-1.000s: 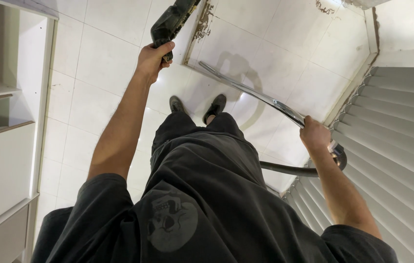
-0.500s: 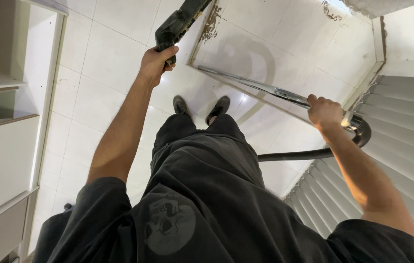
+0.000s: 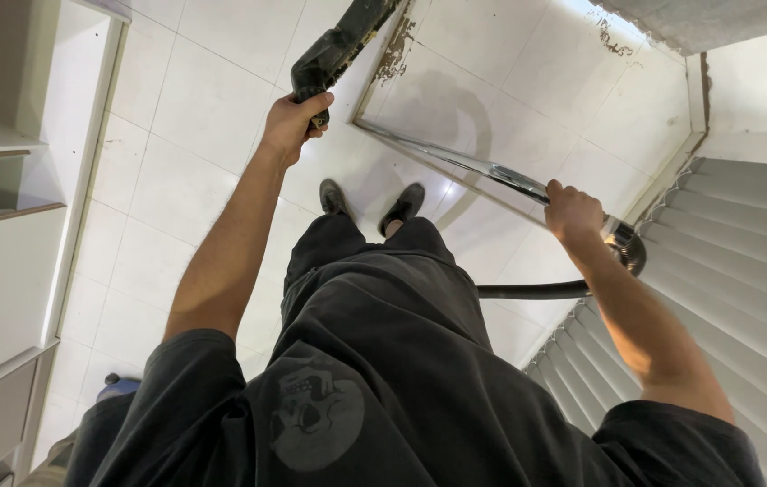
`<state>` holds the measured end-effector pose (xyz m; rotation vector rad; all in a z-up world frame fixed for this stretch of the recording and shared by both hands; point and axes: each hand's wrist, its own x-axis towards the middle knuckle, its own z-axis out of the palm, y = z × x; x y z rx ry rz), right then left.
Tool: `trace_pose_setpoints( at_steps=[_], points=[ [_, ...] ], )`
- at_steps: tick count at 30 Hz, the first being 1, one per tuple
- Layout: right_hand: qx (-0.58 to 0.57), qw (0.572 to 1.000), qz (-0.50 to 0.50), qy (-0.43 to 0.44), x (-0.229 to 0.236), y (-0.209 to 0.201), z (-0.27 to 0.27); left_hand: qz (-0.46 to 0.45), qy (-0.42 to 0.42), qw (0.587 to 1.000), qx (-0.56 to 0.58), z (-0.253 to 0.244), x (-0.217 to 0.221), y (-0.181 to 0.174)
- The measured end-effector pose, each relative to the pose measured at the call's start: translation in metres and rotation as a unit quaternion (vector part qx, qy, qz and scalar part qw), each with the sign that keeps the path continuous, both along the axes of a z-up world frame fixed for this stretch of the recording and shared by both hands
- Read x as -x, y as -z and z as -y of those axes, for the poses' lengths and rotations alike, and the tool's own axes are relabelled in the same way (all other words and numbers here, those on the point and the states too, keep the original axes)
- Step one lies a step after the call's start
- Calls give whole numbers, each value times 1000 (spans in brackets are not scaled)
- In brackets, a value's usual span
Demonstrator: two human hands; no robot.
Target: Vacuuming a tiled floor and fumbling with a washing machine hose.
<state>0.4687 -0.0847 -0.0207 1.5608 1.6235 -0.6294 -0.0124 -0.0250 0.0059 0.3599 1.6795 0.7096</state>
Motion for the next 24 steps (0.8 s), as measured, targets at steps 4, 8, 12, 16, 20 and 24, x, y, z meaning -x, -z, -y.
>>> trace_pose_setpoints(
  at_steps=[4, 8, 12, 16, 20, 24],
  points=[
    [-48, 998, -39, 20, -4, 16, 19, -6, 5, 1000, -9, 1, 3, 5],
    [-28, 999, -17, -10, -11, 4, 17, -8, 2, 1000, -9, -6, -2, 0],
    [-151, 985, -36, -79, -63, 51, 45, -10, 31, 996, -78, 3, 8, 29],
    [-141, 988, -21, -55, -92, 60, 43, -3, 41, 996, -82, -7, 8, 35],
    [-149, 988, -24, -37, -101, 50, 52, -13, 34, 996, -76, -9, 8, 32],
    [-151, 987, -28, -43, -93, 46, 53, -13, 38, 997, -71, -15, 7, 40]
  ],
)
